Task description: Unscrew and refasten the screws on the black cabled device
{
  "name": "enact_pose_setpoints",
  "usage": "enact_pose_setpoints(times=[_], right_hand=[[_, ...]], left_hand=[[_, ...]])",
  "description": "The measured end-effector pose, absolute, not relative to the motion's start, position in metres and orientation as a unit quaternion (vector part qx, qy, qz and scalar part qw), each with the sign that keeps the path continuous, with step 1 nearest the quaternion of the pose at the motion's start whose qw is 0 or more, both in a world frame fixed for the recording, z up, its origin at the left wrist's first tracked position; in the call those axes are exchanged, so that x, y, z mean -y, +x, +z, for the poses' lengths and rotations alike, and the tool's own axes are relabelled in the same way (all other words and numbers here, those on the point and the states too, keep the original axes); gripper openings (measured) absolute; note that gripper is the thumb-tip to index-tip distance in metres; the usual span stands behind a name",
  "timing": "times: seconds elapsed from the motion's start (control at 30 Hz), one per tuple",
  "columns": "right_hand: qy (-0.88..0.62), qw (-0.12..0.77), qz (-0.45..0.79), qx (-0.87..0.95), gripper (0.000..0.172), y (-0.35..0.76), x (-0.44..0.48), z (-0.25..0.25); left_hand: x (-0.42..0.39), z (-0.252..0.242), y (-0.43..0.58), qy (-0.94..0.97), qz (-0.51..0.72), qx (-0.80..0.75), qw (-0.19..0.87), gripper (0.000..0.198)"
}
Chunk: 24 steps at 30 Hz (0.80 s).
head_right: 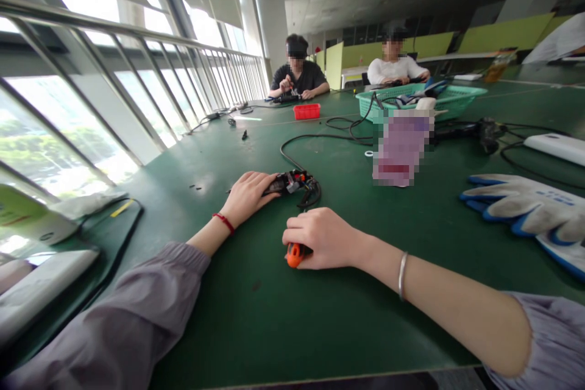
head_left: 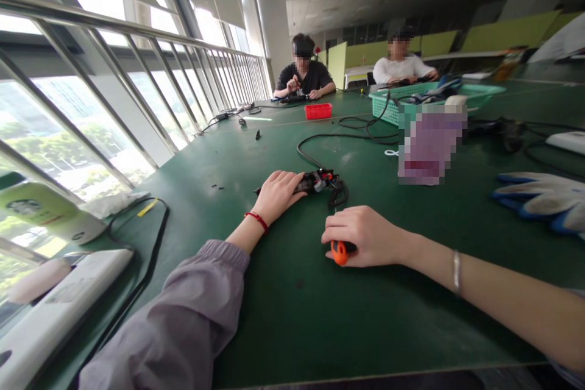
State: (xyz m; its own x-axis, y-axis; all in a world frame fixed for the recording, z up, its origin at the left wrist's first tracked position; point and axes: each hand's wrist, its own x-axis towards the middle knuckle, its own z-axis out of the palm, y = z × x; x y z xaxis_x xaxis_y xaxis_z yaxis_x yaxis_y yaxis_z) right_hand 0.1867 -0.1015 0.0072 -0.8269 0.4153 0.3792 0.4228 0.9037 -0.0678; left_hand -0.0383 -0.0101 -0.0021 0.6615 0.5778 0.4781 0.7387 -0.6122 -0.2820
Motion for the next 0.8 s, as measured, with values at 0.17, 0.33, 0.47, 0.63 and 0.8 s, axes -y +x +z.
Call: enact_pose_setpoints(times=[0.17, 0.33, 0.47, 0.63, 0.8], right_hand=[[-0.189, 0.195, -0.036, 0.962, 0.016, 0.184, 0.105, 0.006], [-0.203, 0.176, -0.011, 0.963, 0.016, 0.183, 0.101, 0.004], [-0.231, 0.172, 0.010, 0.958, 0.015, 0.184, 0.100, 0.004], [-0.243, 0.164, 0.029, 0.956, 0.017, 0.185, 0.102, 0.006], [-0.249, 0.153, 0.051, 0.955, 0.017, 0.183, 0.102, 0.009]], left_hand=[[0.012, -0.002, -0.038, -0.846, -0.195, 0.433, 0.242, 0.043], [0.016, 0.000, -0.042, -0.802, -0.187, 0.513, 0.240, 0.027], [0.016, -0.002, -0.041, -0.793, -0.183, 0.531, 0.235, 0.024], [0.007, -0.002, -0.046, -0.788, -0.190, 0.536, 0.235, 0.027], [-0.004, 0.003, -0.102, -0.690, -0.223, 0.650, 0.228, 0.032]])
